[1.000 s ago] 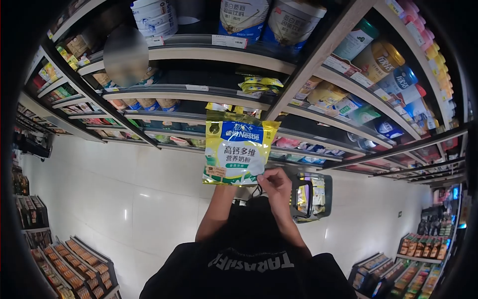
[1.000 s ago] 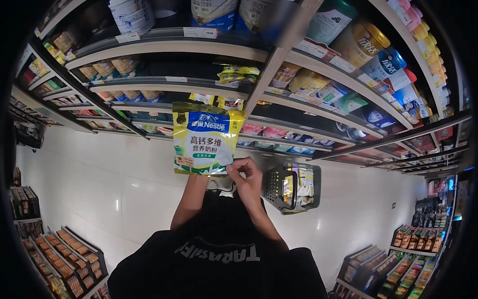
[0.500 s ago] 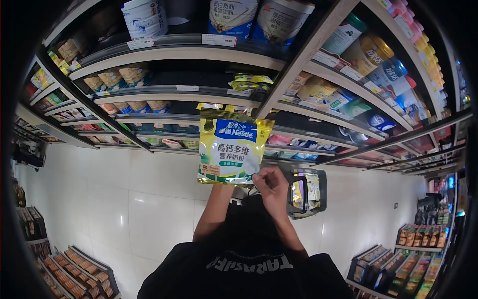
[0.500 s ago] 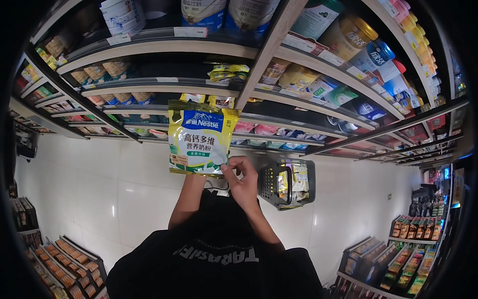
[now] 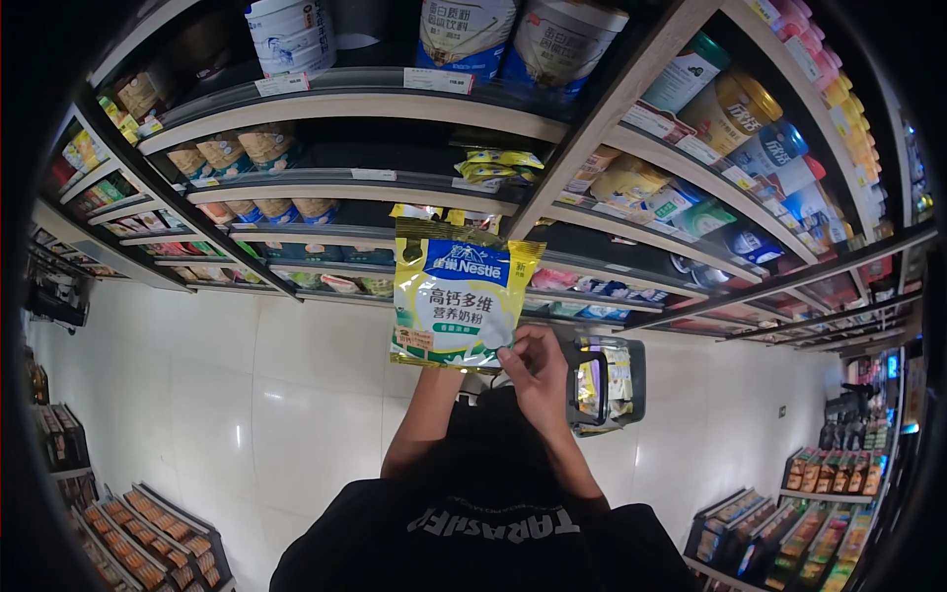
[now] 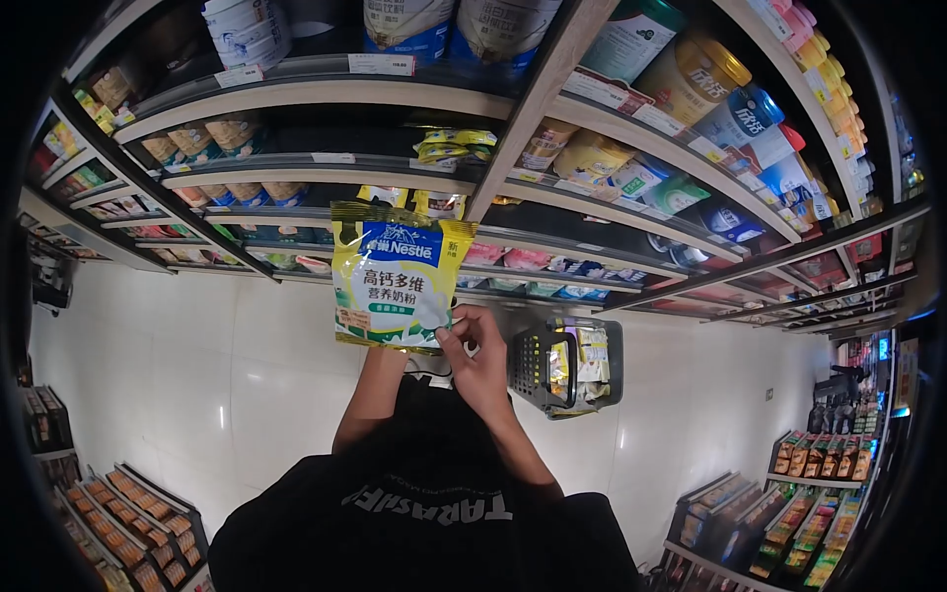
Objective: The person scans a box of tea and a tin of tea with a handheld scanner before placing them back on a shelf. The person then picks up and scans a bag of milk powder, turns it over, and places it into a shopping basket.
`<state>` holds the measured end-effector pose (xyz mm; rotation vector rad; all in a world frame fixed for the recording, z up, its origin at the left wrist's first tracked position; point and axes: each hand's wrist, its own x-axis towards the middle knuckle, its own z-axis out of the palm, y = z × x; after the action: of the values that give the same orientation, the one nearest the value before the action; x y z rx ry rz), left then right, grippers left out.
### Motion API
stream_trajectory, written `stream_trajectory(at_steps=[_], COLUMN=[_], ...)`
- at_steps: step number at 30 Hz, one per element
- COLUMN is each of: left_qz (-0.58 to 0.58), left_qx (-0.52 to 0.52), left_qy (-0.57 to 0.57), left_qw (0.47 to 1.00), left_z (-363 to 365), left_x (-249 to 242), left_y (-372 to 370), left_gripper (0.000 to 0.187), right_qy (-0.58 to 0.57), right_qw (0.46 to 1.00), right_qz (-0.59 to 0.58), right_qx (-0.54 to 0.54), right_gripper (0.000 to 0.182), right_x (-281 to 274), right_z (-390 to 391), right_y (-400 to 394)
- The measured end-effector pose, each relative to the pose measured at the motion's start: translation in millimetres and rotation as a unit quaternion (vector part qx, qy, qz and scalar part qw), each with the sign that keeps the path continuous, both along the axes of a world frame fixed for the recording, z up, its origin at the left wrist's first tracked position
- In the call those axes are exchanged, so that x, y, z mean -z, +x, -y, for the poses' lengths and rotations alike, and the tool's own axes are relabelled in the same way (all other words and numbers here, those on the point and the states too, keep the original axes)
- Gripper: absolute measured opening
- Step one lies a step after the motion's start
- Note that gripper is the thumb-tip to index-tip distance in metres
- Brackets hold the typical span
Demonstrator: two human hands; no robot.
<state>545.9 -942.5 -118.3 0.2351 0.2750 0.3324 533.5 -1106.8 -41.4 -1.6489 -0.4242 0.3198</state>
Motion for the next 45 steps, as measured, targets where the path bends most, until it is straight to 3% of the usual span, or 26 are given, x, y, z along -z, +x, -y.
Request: stream_trajectory(at_steps=[45], left_qz=[0.008], left_qx=[-0.022], left_qy=[0.013], left_qw=[1.000], left_z=[-10.5], left_x=[-2.0], left_y=[-4.9], left_gripper=[0.036], right_qy=[-0.036], right_qw=[0.999], right_qz=[-0.003], right_qx=[-0.032], right_gripper=[0.027], right_x=[-3.8], right_z=[-8.0], right_y=[-6.3])
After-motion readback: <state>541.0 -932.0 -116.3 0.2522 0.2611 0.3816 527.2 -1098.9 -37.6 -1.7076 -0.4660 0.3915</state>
